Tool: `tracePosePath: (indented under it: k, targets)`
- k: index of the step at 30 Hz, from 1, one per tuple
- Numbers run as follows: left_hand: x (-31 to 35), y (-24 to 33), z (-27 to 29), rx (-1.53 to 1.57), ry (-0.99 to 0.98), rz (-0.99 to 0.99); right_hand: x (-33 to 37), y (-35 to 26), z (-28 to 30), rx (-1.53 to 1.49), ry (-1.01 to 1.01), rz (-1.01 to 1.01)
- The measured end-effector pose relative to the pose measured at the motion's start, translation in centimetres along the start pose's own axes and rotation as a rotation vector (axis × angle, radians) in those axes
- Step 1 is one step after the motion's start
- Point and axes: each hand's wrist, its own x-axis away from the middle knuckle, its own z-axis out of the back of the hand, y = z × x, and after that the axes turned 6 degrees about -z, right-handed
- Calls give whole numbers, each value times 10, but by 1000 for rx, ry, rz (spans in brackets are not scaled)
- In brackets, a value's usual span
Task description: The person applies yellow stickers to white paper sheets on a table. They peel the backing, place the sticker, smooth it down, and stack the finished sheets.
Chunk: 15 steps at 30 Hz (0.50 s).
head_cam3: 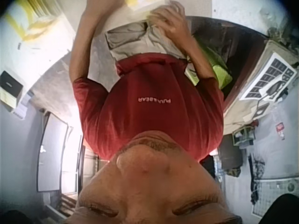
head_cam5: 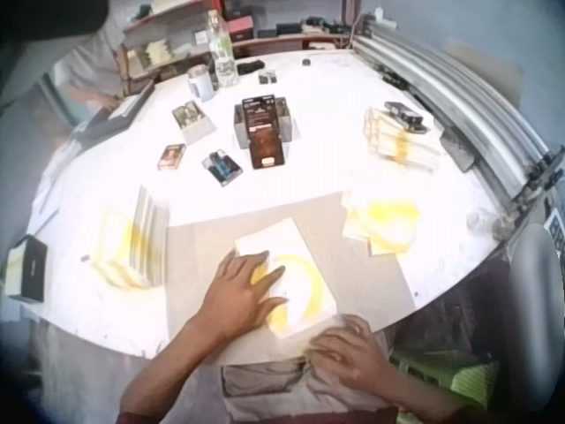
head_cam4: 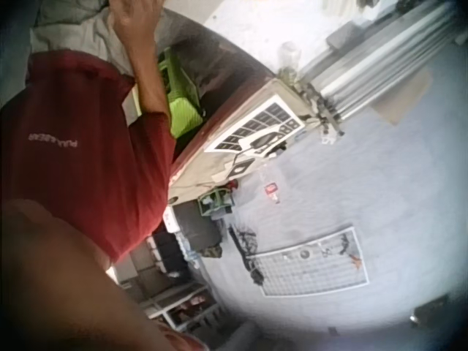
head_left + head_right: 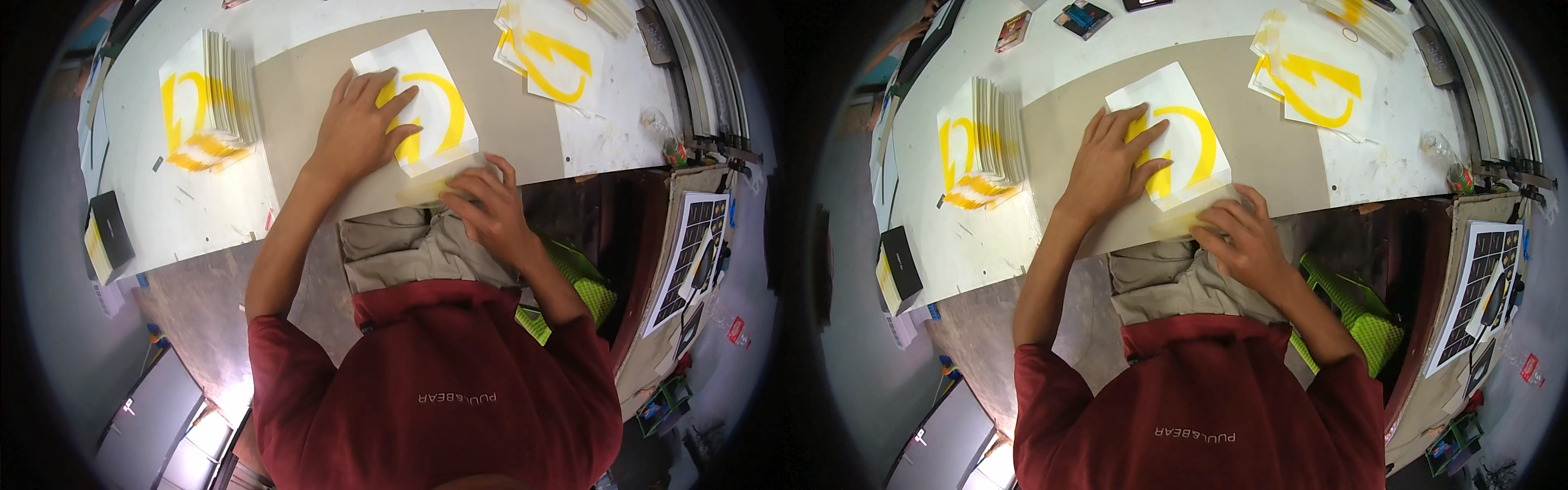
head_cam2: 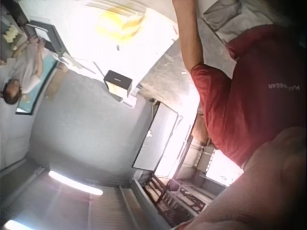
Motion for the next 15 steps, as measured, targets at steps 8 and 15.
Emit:
tracePosePath:
  k: [8,15]
  targets:
    - [4,-10,-19,205,97,-61,-42,49,20,-16,-28,-32]
    - [3,-9,-12,283,38,-16,-68,51,-6,-102,-74,-58]
